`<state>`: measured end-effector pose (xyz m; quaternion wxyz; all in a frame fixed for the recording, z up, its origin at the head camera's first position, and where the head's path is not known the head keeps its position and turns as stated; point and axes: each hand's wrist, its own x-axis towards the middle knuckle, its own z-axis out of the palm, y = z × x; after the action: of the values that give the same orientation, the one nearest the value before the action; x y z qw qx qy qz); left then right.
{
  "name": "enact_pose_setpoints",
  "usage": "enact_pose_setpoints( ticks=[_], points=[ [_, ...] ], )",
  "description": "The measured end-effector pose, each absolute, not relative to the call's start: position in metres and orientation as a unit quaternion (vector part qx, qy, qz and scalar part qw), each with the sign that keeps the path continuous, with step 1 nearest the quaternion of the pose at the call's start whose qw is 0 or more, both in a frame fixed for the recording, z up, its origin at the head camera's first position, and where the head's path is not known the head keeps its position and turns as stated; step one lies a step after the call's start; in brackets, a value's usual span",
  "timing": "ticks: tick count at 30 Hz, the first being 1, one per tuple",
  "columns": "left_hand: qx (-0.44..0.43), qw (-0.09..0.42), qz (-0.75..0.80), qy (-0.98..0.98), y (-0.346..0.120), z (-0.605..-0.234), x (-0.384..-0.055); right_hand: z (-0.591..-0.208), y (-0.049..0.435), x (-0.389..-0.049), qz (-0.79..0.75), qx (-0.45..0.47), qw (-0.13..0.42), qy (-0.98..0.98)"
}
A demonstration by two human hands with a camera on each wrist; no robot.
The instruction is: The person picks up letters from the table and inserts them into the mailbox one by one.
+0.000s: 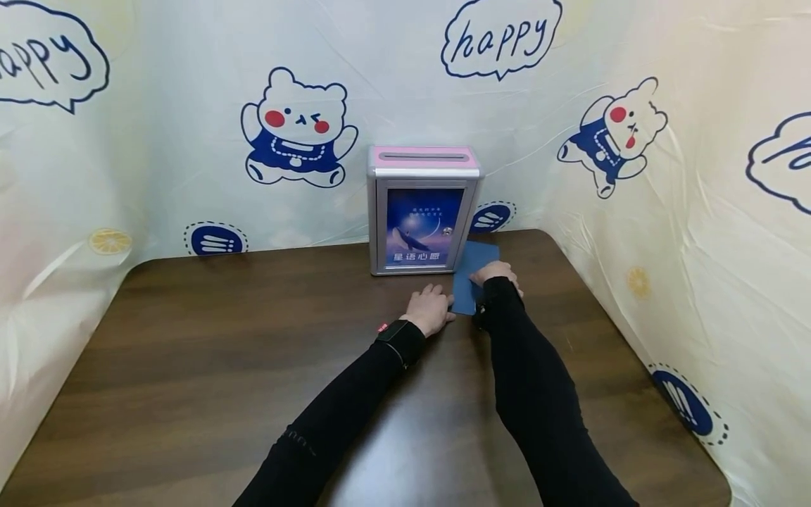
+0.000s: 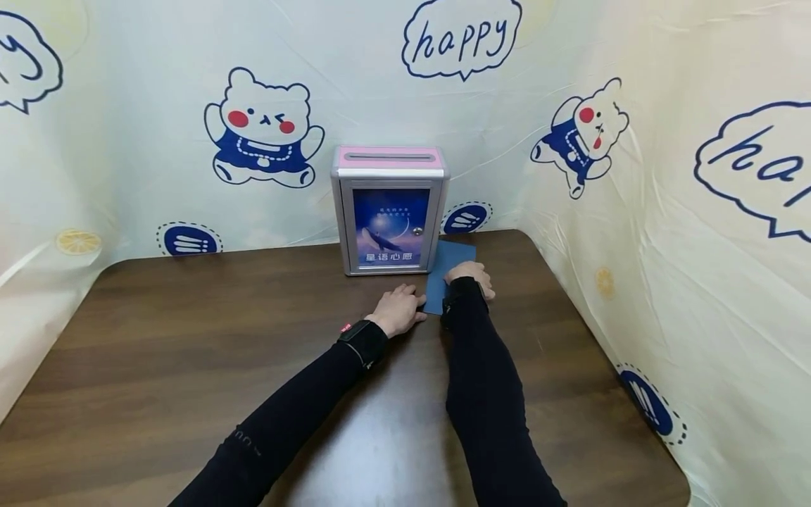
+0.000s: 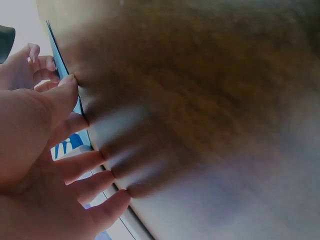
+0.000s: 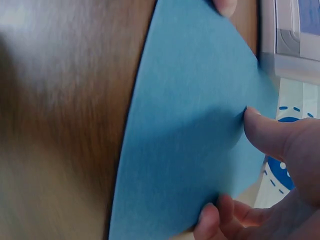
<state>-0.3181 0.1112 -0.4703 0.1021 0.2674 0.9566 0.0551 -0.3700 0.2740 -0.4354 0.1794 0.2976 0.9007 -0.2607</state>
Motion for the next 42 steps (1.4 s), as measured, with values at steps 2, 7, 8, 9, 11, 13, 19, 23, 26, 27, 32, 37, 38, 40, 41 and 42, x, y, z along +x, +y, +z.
enact_pose_setpoints(
  ticks=[2, 7, 8, 9, 11, 13, 19, 23, 26, 27, 32, 37, 38, 40, 41, 42],
  points=[
    [0.268, 0.108, 0.058, 0.956, 0.112, -0.47, -0.318, -0.43, 0.274, -0.364, -0.26, 0.293, 0.181, 0.902],
    [0.27, 0.116, 0.062, 0.954, 0.113, -0.47, -0.315, -0.44, 0.288, -0.365, -0.263, 0.279, 0.181, 0.906],
    [0.27, 0.117, 0.064, 0.954, 0.113, -0.469, -0.315, -0.445, 0.292, -0.371, -0.269, 0.284, 0.177, 0.903],
    [0.269, 0.117, 0.065, 0.954, 0.113, -0.469, -0.315, -0.456, 0.298, -0.379, -0.274, 0.287, 0.161, 0.904],
    [0.27, 0.114, 0.064, 0.954, 0.114, -0.468, -0.316, -0.46, 0.305, -0.387, -0.297, 0.295, 0.145, 0.896],
    [0.27, 0.11, 0.062, 0.955, 0.115, -0.468, -0.317, -0.462, 0.311, -0.393, -0.31, 0.293, 0.141, 0.894],
    [0.249, 0.103, 0.072, 0.96, 0.118, -0.47, -0.316, -0.439, 0.32, -0.379, -0.389, 0.232, 0.228, 0.862],
    [0.224, 0.088, 0.095, 0.966, 0.12, -0.469, -0.317, -0.424, 0.327, -0.368, -0.475, 0.21, 0.279, 0.808],
    [0.204, 0.077, 0.137, 0.966, 0.118, -0.468, -0.322, -0.413, 0.329, -0.36, -0.546, 0.175, 0.314, 0.756],
    [0.197, 0.076, 0.164, 0.964, 0.117, -0.466, -0.323, -0.411, 0.33, -0.357, -0.574, 0.168, 0.326, 0.732],
    [0.18, 0.066, 0.372, 0.908, 0.114, -0.462, -0.332, -0.402, 0.344, -0.35, -0.652, 0.108, 0.332, 0.673],
    [0.205, 0.073, 0.535, 0.816, 0.118, -0.451, -0.336, -0.387, 0.364, -0.345, -0.679, 0.014, 0.296, 0.672],
    [0.213, 0.071, 0.547, 0.807, 0.119, -0.448, -0.337, -0.382, 0.367, -0.344, -0.682, -0.003, 0.285, 0.673],
    [0.228, 0.061, 0.562, 0.793, 0.119, -0.442, -0.338, -0.366, 0.367, -0.342, -0.689, -0.029, 0.26, 0.676],
    [0.234, 0.05, 0.566, 0.789, 0.118, -0.439, -0.339, -0.357, 0.366, -0.34, -0.69, -0.041, 0.246, 0.679],
    [0.24, 0.037, 0.57, 0.785, 0.117, -0.436, -0.339, -0.348, 0.364, -0.337, -0.69, -0.054, 0.235, 0.682]
  ],
)
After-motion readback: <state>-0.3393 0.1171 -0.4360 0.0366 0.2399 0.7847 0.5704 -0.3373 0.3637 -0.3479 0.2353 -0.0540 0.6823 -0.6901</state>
